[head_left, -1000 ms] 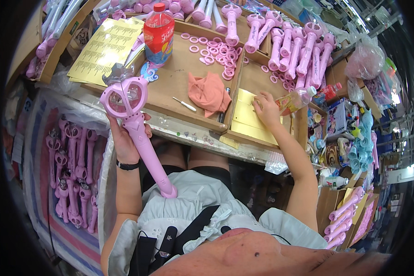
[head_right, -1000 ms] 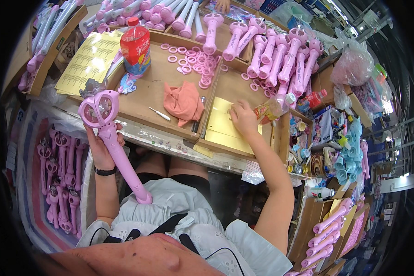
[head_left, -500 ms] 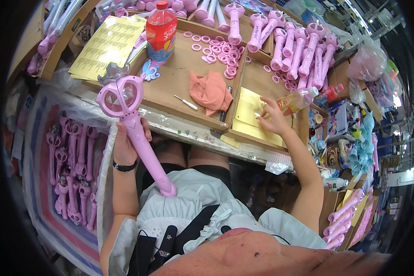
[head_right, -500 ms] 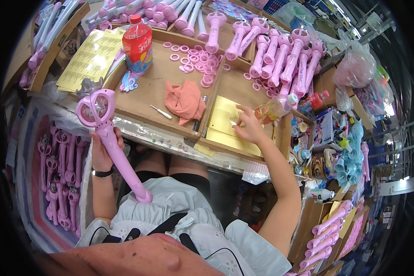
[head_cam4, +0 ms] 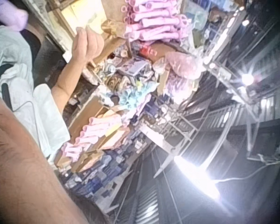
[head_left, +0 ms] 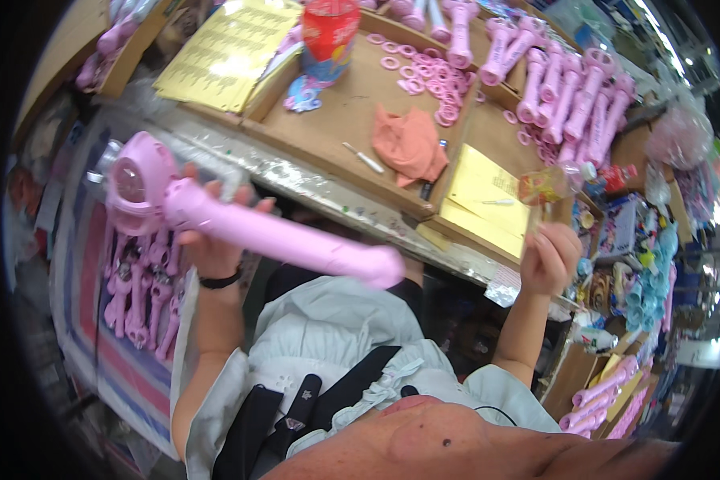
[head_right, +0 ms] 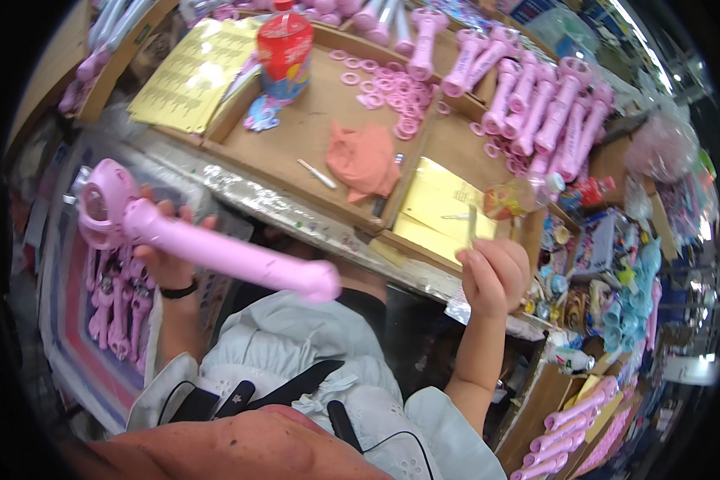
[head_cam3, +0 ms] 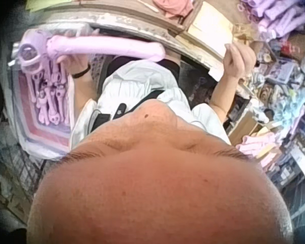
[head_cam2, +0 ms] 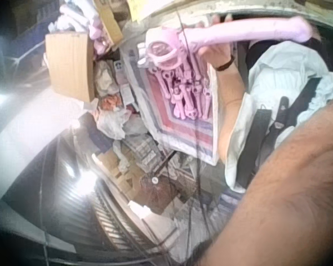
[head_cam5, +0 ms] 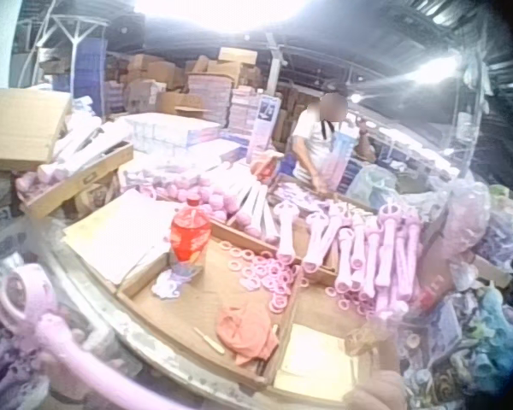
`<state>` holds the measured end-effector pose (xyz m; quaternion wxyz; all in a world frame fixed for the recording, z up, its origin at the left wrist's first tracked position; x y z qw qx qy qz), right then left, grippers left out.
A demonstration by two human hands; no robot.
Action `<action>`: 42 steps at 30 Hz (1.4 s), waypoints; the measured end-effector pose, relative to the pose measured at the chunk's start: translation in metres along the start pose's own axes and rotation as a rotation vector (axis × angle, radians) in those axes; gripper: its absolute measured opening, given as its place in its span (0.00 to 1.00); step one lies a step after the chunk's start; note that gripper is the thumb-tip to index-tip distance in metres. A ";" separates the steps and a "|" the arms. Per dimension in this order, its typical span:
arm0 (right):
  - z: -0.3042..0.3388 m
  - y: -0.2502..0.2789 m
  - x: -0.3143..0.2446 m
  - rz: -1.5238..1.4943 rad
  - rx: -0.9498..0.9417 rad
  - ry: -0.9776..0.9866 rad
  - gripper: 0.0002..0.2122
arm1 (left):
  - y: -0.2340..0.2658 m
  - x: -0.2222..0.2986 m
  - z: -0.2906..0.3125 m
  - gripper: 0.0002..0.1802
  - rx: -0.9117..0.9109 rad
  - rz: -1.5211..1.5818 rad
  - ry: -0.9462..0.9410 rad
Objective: The person assembles pink light sticks by attaching a clear plastic top to the handle, wiping the surface with a cloth, and using a small brush to clean crevices. They handle multiple light sticks one at a time, placing finished units into a plastic-lined bin.
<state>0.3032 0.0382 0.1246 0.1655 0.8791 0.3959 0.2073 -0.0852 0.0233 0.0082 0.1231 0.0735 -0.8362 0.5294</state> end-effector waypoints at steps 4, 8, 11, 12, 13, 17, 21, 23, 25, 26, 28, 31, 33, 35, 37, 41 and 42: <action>0.005 -0.021 -0.012 -0.812 0.681 -0.538 0.10 | -0.001 -0.043 -0.006 0.37 0.219 -0.225 0.090; -0.007 -0.090 -0.057 -1.599 0.334 -0.994 0.05 | -0.003 -0.071 -0.007 0.35 0.340 -0.385 0.097; -0.003 -0.114 -0.085 -1.610 0.070 -1.231 0.05 | -0.006 -0.082 -0.008 0.34 0.357 -0.524 0.122; -0.002 -0.118 -0.088 -1.594 0.056 -1.262 0.05 | -0.006 -0.085 -0.008 0.34 0.361 -0.563 0.140; 0.001 -0.121 -0.091 -1.578 0.042 -1.290 0.05 | -0.006 -0.085 -0.007 0.35 0.373 -0.576 0.134; 0.017 -0.121 -0.081 -1.267 0.101 -1.369 0.05 | -0.007 -0.085 -0.006 0.35 0.373 -0.487 0.109; 0.021 -0.118 -0.076 -1.096 0.093 -1.336 0.06 | -0.010 -0.082 -0.005 0.35 0.352 -0.513 0.077; 0.019 -0.111 -0.075 -0.957 0.096 -1.274 0.07 | -0.012 -0.081 -0.005 0.35 0.333 -0.553 0.061; 0.009 -0.098 -0.075 -0.755 0.103 -1.107 0.07 | -0.015 -0.079 -0.005 0.35 0.315 -0.607 0.052; 0.003 -0.091 -0.076 -0.659 0.122 -1.010 0.08 | -0.015 -0.078 -0.005 0.34 0.318 -0.605 0.041; 0.002 -0.087 -0.077 -0.725 0.178 -1.062 0.07 | -0.016 -0.077 -0.004 0.34 0.320 -0.585 0.016; 0.005 -0.092 -0.075 -0.957 0.252 -1.227 0.07 | -0.016 -0.078 -0.003 0.32 0.336 -0.388 0.019; 0.004 -0.097 -0.075 -1.053 0.269 -1.259 0.06 | -0.017 -0.079 -0.002 0.31 0.347 -0.343 0.045; 0.004 -0.102 -0.075 -1.093 0.274 -1.275 0.06 | -0.019 -0.080 -0.001 0.29 0.349 -0.310 0.064; 0.005 -0.106 -0.076 -1.095 0.238 -1.286 0.06 | -0.020 -0.081 0.000 0.28 0.386 -0.314 0.075; 0.007 -0.108 -0.077 -1.057 0.194 -1.304 0.05 | -0.022 -0.083 0.000 0.27 0.403 -0.305 0.086; 0.008 -0.108 -0.077 -1.048 0.187 -1.309 0.05 | -0.023 -0.083 0.000 0.27 0.404 -0.309 0.088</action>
Point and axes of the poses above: each hand's wrist, its own z-axis away from the middle knuckle, its own y-axis out of the back of the hand, x = y × z, the point moved 6 cm from there along -z, towards the middle knuckle, and after that the axes turned 9 degrees about y, right-handed, at the moved point
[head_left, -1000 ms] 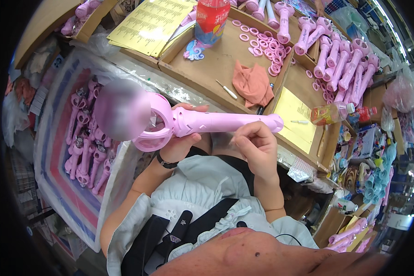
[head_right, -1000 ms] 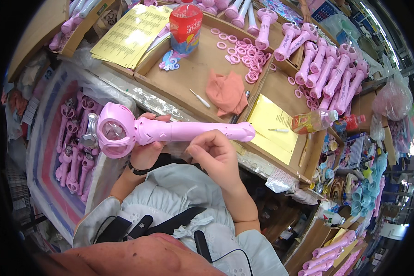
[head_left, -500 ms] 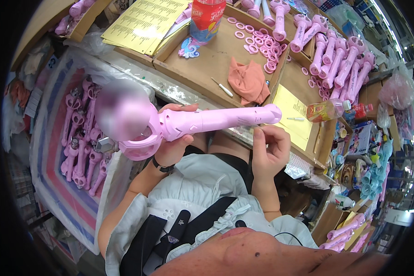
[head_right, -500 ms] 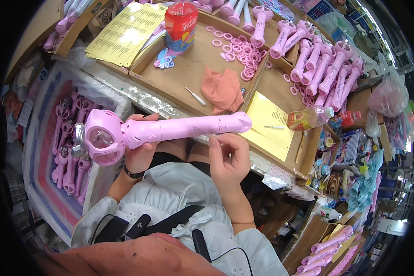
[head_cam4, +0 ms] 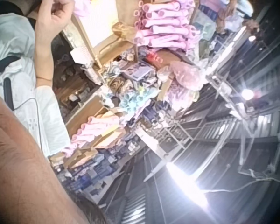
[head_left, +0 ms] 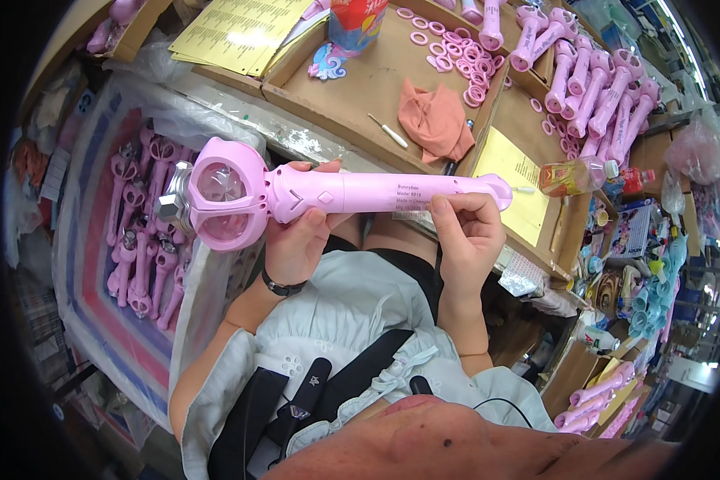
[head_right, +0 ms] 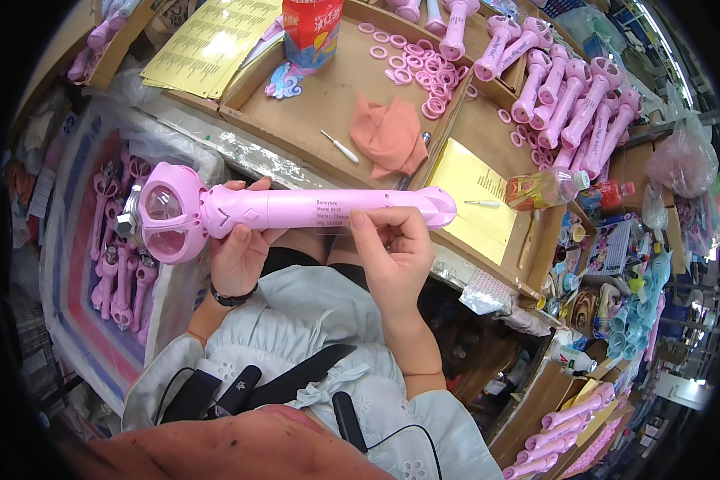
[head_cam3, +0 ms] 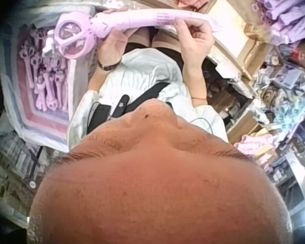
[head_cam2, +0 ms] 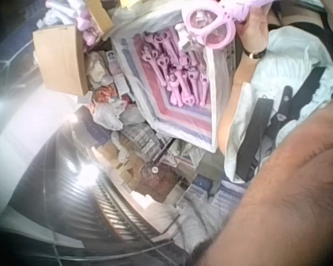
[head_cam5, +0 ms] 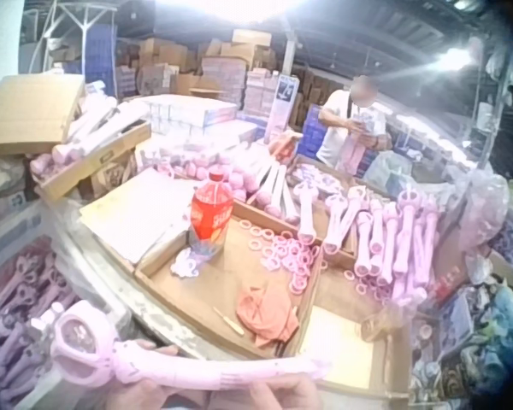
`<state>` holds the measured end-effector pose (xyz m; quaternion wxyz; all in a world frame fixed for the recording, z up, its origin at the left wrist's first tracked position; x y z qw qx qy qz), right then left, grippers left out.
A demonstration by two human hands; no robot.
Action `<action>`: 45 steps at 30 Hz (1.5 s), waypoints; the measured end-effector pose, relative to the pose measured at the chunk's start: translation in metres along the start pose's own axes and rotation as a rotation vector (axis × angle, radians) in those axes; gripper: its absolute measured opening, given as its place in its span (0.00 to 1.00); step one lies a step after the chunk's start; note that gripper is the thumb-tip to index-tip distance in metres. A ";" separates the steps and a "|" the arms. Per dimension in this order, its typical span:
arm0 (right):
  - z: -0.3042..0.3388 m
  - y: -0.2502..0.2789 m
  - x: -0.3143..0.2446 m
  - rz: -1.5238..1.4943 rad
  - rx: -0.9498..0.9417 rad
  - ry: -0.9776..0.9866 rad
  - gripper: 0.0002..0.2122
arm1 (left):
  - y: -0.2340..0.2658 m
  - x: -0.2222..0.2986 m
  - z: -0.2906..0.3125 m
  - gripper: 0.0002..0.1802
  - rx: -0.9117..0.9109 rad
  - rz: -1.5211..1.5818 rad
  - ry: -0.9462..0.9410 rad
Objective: The person assembles pink light sticks by attaching a clear plastic top to the handle, wiping the surface with a cloth, and using a small brush to clean crevices. They handle multiple light sticks one at a time, placing finished units into a plastic-lined bin.
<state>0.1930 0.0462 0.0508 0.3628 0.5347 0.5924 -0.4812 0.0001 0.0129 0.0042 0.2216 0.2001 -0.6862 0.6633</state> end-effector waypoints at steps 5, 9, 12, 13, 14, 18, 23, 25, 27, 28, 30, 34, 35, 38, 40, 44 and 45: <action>-0.001 0.001 0.001 0.020 0.001 0.004 0.06 | 0.000 0.001 -0.001 0.27 0.015 -0.014 0.014; -0.001 0.000 0.002 0.023 0.011 0.023 0.06 | 0.000 0.001 -0.001 0.27 0.028 -0.012 0.024; -0.001 -0.001 0.003 0.034 0.014 0.022 0.06 | 0.000 0.001 -0.001 0.27 0.029 -0.016 0.026; -0.001 -0.001 0.003 0.035 0.012 0.028 0.06 | 0.000 0.001 -0.001 0.28 0.026 -0.018 0.026; -0.001 -0.001 0.003 0.035 0.013 0.028 0.06 | 0.000 0.001 -0.001 0.28 0.024 -0.018 0.026; -0.001 0.000 0.004 0.039 0.010 0.031 0.06 | 0.000 0.001 -0.001 0.28 0.021 -0.022 0.028; -0.001 0.000 0.006 0.041 0.009 0.031 0.06 | 0.000 0.001 0.000 0.28 0.008 -0.031 0.019; 0.000 0.000 0.005 0.046 0.010 0.036 0.06 | -0.001 0.001 0.000 0.28 0.004 -0.031 0.016; 0.000 0.000 0.005 0.060 0.012 0.044 0.06 | -0.001 0.000 0.000 0.28 0.000 -0.027 0.016; 0.000 0.000 0.004 0.066 0.011 0.047 0.06 | -0.001 0.000 0.000 0.29 0.001 -0.024 0.015; 0.000 0.000 0.004 0.073 0.008 0.053 0.06 | -0.001 0.001 0.000 0.29 0.003 -0.021 0.013; 0.002 0.000 0.005 0.059 0.010 0.053 0.06 | -0.001 0.001 0.001 0.30 0.007 -0.039 0.000; 0.002 -0.001 0.006 0.048 0.010 0.052 0.06 | -0.001 0.001 0.001 0.30 0.006 -0.045 -0.006; 0.003 -0.003 0.006 0.093 0.009 0.066 0.07 | 0.000 0.000 0.003 0.31 0.023 -0.075 -0.036; 0.004 -0.006 0.005 0.160 0.004 0.079 0.09 | 0.002 0.000 0.005 0.33 0.032 -0.170 -0.071; 0.006 -0.008 0.006 0.358 0.032 0.104 0.18 | 0.002 0.003 0.009 0.38 0.015 -0.476 -0.155; 0.005 -0.006 0.006 0.423 0.052 0.113 0.20 | 0.003 0.004 0.010 0.38 0.027 -0.509 -0.171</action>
Point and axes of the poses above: each hand's wrist, its own z-axis away from the middle knuckle, its own y-axis out of the back of the hand, x = y × z, the point moved 6 cm from there along -z, towards the middle knuckle, and after that the axes turned 9 degrees about y, right-handed, at the moved point
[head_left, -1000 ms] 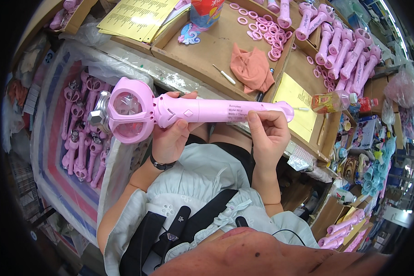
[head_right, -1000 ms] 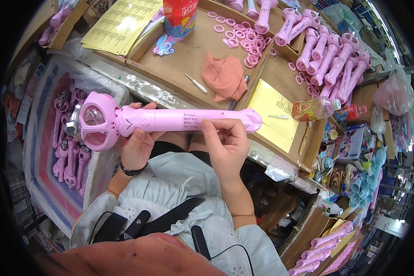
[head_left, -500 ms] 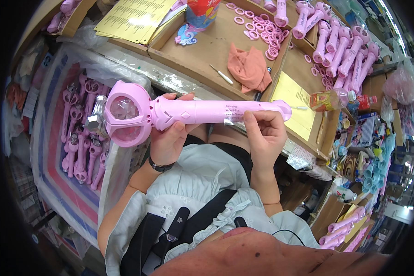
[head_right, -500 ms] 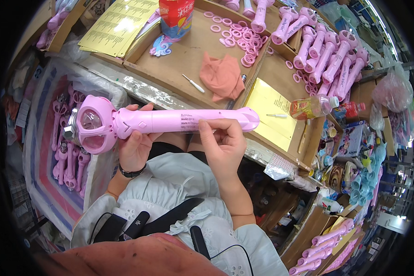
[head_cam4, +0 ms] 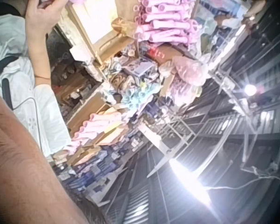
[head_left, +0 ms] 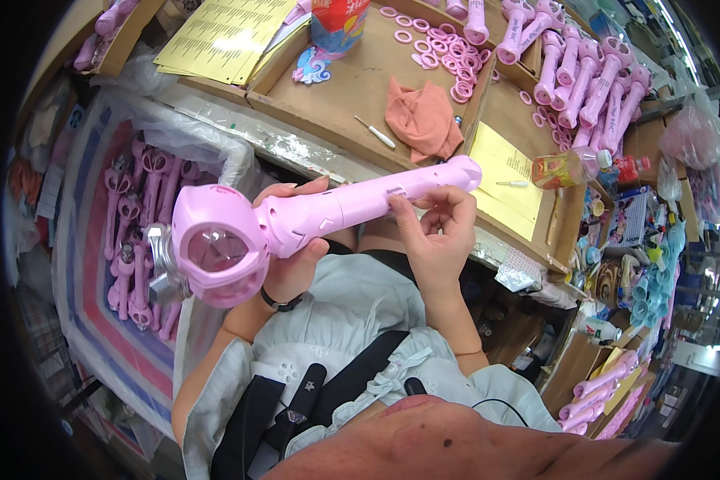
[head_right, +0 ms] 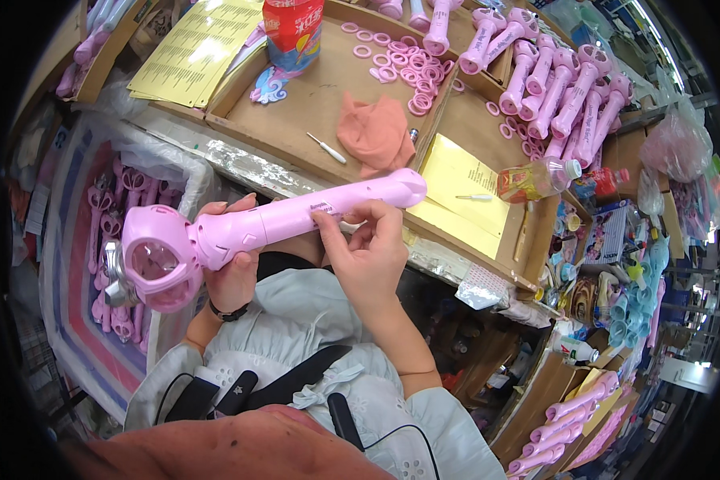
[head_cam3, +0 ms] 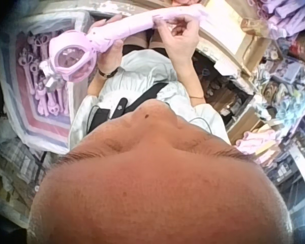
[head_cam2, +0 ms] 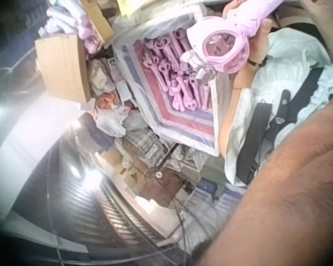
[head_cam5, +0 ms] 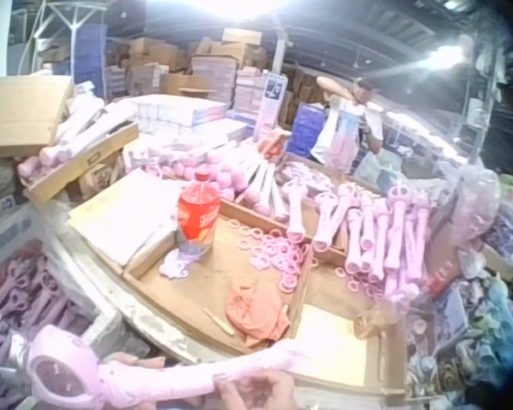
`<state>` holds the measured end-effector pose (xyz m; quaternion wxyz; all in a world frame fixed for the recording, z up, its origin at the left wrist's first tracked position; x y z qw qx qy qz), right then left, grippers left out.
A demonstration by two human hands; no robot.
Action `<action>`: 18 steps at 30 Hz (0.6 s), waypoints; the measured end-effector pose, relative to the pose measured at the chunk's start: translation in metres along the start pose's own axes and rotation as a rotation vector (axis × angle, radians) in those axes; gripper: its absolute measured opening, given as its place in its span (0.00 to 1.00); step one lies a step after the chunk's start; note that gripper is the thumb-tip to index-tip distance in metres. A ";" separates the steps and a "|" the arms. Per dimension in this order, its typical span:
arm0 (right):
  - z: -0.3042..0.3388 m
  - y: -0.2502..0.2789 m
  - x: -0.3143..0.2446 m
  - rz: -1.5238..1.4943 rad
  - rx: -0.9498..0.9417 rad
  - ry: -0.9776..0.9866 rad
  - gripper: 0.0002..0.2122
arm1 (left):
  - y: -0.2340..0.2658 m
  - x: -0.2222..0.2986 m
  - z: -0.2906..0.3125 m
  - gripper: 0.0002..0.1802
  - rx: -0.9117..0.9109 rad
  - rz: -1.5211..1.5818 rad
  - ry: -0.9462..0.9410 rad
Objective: The person assembles pink light sticks by attaching a clear plastic top to the handle, wiping the surface with a cloth, and using a small brush to clean crevices. They handle multiple light sticks one at a time, placing finished units into a plastic-lined bin.
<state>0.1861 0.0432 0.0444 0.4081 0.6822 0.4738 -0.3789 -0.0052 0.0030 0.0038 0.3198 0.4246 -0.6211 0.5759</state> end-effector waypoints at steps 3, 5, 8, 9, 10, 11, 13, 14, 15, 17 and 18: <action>-0.004 0.014 0.010 0.213 0.050 -0.007 0.26 | 0.004 0.003 0.001 0.39 0.025 -0.001 -0.026; -0.011 0.030 0.020 0.334 0.087 -0.031 0.28 | 0.009 0.008 -0.002 0.40 0.041 0.014 -0.011; -0.025 0.051 0.027 0.485 0.062 0.005 0.28 | 0.018 0.020 -0.014 0.44 0.034 0.022 0.045; -0.029 0.050 0.020 0.520 -0.072 0.162 0.28 | 0.019 0.024 -0.020 0.43 0.047 0.020 0.028; -0.028 0.040 0.012 0.452 -0.277 0.342 0.27 | 0.019 0.029 -0.031 0.44 -0.029 -0.009 0.041; -0.022 0.032 0.007 0.378 -0.463 0.421 0.26 | 0.018 0.035 -0.041 0.45 -0.105 -0.039 0.053; -0.001 0.009 0.018 0.170 -0.868 0.174 0.25 | 0.011 0.039 -0.061 0.46 -0.208 0.094 0.068; 0.006 -0.002 0.021 0.090 -0.874 0.078 0.25 | 0.007 0.040 -0.070 0.42 -0.241 0.149 0.061; 0.015 -0.015 0.021 -0.014 -0.885 0.031 0.24 | 0.005 0.034 -0.077 0.35 -0.155 0.204 0.075; 0.017 -0.029 0.023 0.173 -0.588 0.116 0.22 | 0.001 0.021 -0.093 0.29 0.025 0.028 0.092; 0.019 -0.034 0.024 0.183 -0.487 0.147 0.23 | -0.007 0.018 -0.094 0.29 0.031 -0.158 0.026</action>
Point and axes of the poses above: each hand's wrist, its own z-axis away from the middle knuckle, its own y-axis out of the back of the hand, x = y × z, the point moved 6 cm from there along -z, towards the middle knuckle, and after that the axes turned 9 degrees about y, right-handed, at the moved point
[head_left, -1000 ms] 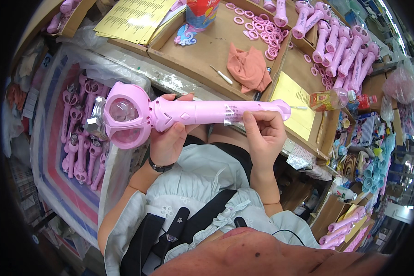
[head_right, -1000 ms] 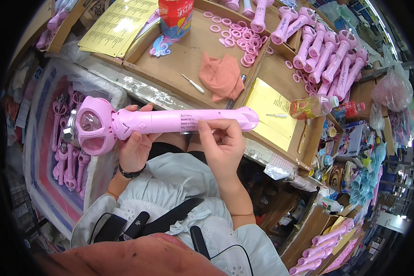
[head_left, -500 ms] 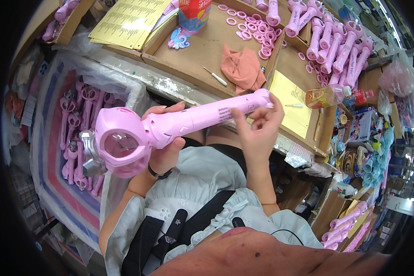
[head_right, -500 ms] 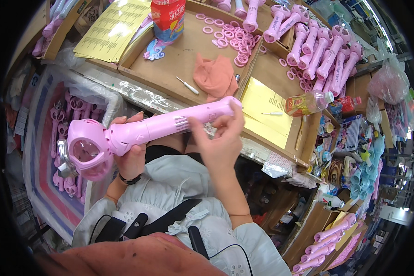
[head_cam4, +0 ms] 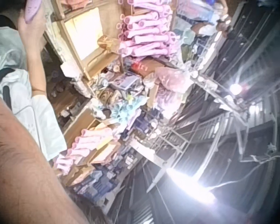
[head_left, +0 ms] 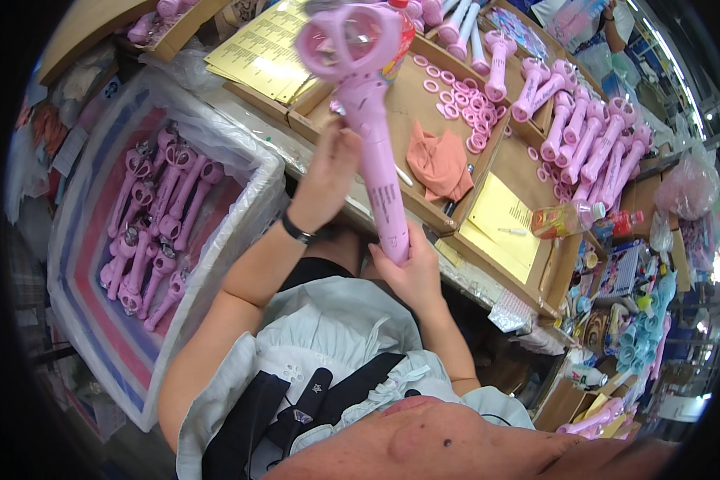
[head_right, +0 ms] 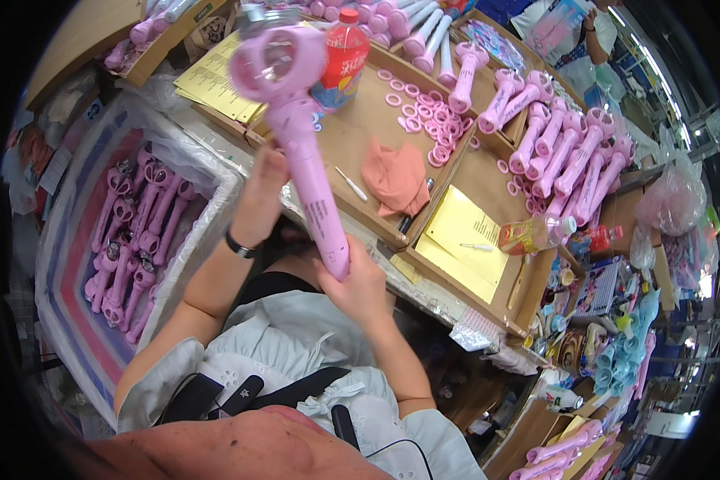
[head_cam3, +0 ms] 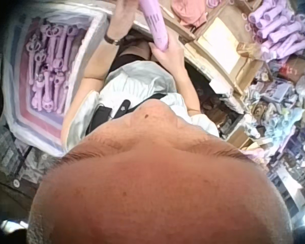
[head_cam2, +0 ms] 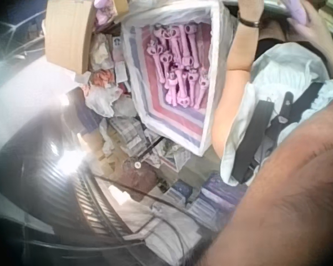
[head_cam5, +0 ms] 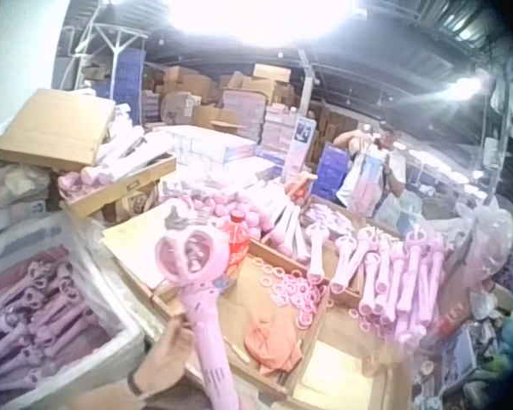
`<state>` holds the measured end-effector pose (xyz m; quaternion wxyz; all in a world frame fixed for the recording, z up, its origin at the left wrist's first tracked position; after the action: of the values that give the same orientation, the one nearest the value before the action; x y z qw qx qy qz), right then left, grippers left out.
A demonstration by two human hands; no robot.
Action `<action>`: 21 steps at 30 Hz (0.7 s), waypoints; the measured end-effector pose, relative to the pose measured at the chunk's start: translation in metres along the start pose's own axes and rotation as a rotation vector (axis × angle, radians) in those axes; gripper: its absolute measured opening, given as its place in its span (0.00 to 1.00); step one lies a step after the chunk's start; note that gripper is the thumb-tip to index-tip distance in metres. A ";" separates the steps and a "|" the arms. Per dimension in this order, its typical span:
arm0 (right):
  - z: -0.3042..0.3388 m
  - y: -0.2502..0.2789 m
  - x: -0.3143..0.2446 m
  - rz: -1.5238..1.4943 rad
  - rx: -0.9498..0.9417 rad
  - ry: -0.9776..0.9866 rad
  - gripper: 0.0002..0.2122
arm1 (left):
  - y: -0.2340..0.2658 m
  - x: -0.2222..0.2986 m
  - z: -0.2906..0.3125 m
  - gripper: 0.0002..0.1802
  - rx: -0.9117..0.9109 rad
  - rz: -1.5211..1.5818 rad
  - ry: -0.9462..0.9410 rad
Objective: The person assembles pink light sticks by attaching a clear plastic top to the handle, wiping the surface with a cloth, and using a small brush to clean crevices. They handle multiple light sticks one at a time, placing finished units into a plastic-lined bin.
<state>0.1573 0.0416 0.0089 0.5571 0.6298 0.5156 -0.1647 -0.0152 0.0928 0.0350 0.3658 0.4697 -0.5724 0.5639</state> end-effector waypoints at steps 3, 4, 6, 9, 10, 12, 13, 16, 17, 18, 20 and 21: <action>0.003 -0.020 0.007 0.017 0.137 -0.117 0.23 | -0.023 -0.015 0.008 0.34 0.056 -0.128 -0.131; 0.004 -0.023 0.005 0.003 0.156 -0.098 0.23 | -0.026 -0.015 0.010 0.34 0.105 -0.295 -0.209; 0.008 -0.028 0.005 -0.095 0.134 -0.127 0.23 | -0.025 -0.020 0.011 0.33 0.167 -0.333 -0.250; 0.017 -0.036 0.005 -0.381 -0.007 -0.205 0.22 | -0.017 -0.039 0.003 0.36 0.113 0.226 0.042; 0.021 -0.041 0.006 -0.486 -0.084 -0.263 0.21 | -0.023 -0.044 0.002 0.41 0.000 0.298 0.157; 0.024 -0.043 0.002 -0.760 -0.137 -0.275 0.20 | -0.044 -0.056 0.010 0.43 -0.231 0.714 0.469; 0.026 -0.047 0.000 -0.897 -0.201 -0.290 0.20 | -0.059 -0.054 0.017 0.45 -0.413 0.940 0.580; 0.028 -0.049 -0.005 -1.221 -0.314 -0.278 0.20 | -0.058 -0.038 0.022 0.46 -0.596 0.883 0.365; 0.029 -0.049 0.000 -1.134 -0.314 -0.330 0.21 | -0.053 -0.038 0.023 0.46 -0.536 0.788 0.324; 0.029 -0.047 0.005 -1.094 -0.269 -0.351 0.21 | -0.042 -0.046 0.025 0.40 -0.366 0.578 0.380; 0.029 -0.042 0.015 -0.950 -0.195 -0.356 0.22 | -0.028 -0.045 0.025 0.31 -0.103 0.158 0.227; 0.029 -0.040 0.019 -0.913 -0.160 -0.351 0.22 | -0.023 -0.041 0.028 0.26 0.026 -0.034 0.132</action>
<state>0.1425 0.0188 -0.0364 0.5530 0.2579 0.6483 -0.4553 0.0218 0.0725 0.0000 0.4061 0.4461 -0.5315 0.5946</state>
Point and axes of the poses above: each hand's wrist, its own z-axis away from the middle knuckle, its own y-axis out of the back of the hand, x = y × z, the point moved 6 cm from there along -z, towards the middle knuckle, and after that the axes turned 9 degrees about y, right-handed, at the moved point
